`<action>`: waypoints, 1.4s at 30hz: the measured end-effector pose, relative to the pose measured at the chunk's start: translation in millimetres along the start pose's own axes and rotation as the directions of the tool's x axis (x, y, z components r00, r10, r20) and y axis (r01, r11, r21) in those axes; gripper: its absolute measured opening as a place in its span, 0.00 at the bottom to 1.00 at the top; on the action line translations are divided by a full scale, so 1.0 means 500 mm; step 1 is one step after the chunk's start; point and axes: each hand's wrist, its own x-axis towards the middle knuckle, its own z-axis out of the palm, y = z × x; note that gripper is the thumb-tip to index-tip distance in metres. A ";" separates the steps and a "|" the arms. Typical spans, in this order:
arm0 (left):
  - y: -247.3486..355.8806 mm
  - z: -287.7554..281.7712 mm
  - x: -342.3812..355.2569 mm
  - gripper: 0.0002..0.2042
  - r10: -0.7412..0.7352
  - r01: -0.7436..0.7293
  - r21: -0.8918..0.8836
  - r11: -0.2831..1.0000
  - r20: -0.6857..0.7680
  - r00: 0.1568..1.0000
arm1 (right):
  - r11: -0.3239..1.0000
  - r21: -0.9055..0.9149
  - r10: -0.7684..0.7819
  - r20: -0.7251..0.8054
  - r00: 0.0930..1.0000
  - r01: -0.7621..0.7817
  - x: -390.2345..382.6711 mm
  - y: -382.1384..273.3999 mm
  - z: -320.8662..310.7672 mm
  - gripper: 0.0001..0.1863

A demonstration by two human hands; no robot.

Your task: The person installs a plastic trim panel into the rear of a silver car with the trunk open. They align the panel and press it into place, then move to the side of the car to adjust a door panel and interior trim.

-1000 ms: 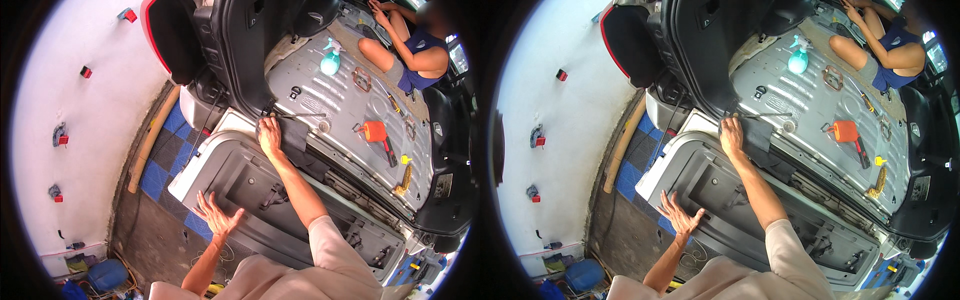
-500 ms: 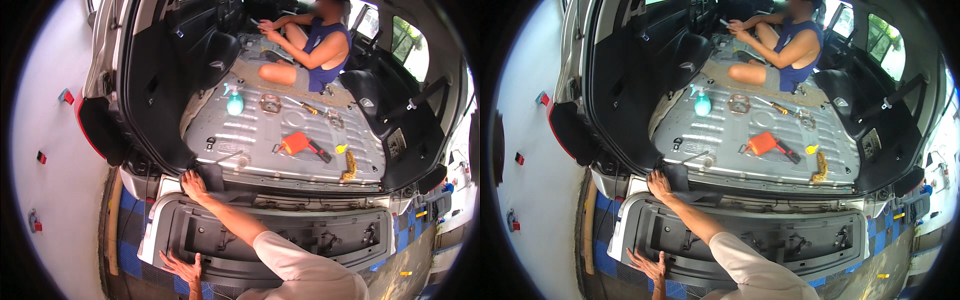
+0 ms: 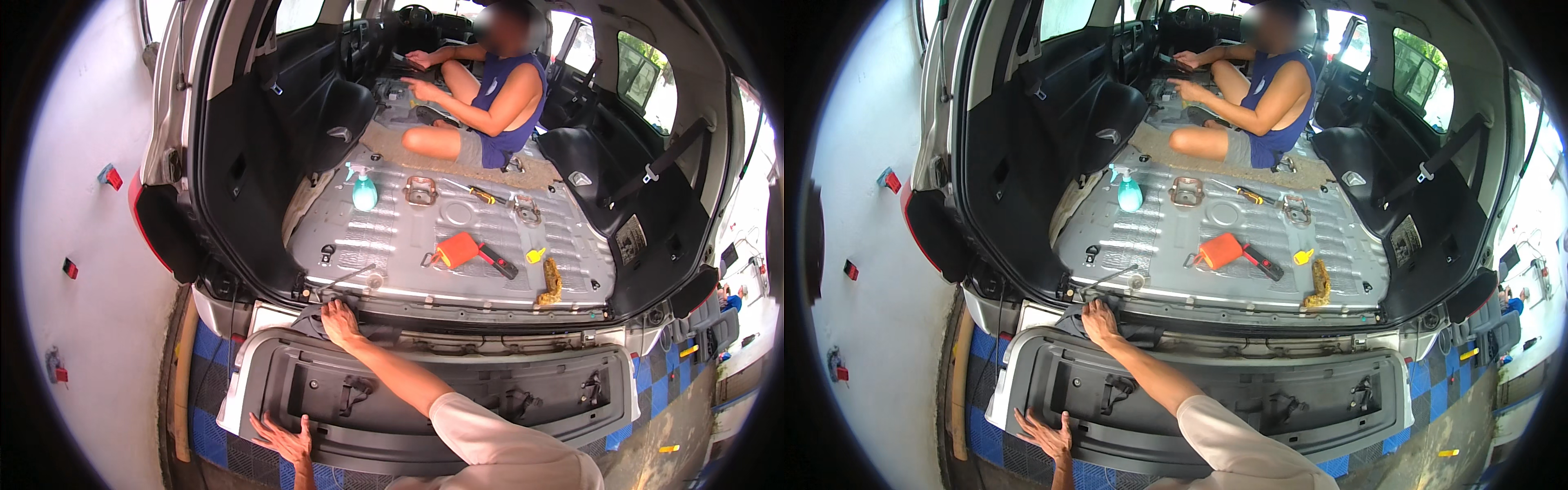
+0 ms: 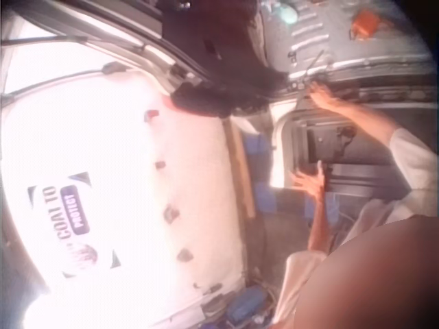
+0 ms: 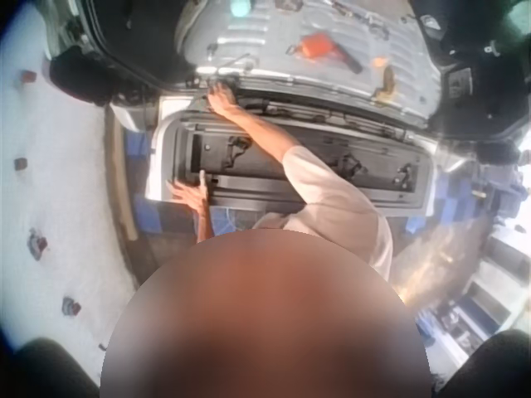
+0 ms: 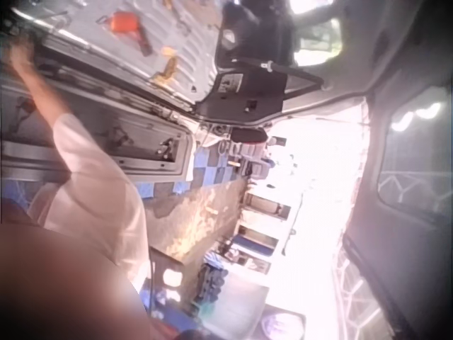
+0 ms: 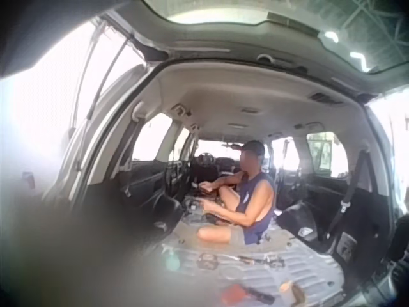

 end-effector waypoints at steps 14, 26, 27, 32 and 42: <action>0.003 -0.001 -0.004 0.55 -0.008 0.008 0.021 1.000 -0.007 1.000 | 0.995 0.008 0.094 0.084 0.992 -0.095 -0.149 0.153 -0.083 0.14; 0.001 -0.007 -0.007 0.55 -0.006 0.005 0.049 0.999 0.028 1.000 | 0.964 -0.166 0.218 0.033 0.975 -0.210 -0.281 0.275 -0.139 0.14; 0.002 -0.007 -0.007 0.55 0.011 -0.011 0.036 0.999 -0.001 1.000 | 0.958 -0.182 0.231 0.040 0.972 -0.220 -0.290 0.285 -0.145 0.14; 0.000 -0.001 -0.007 0.54 -0.005 0.006 0.019 1.000 -0.032 0.999 | 0.919 -0.255 0.328 0.071 0.942 -0.301 -0.342 0.338 -0.172 0.14; -0.002 -0.003 -0.010 0.53 0.011 -0.011 0.003 1.000 -0.041 0.999 | 0.830 -0.288 0.512 0.053 0.857 -0.478 -0.471 0.456 -0.230 0.16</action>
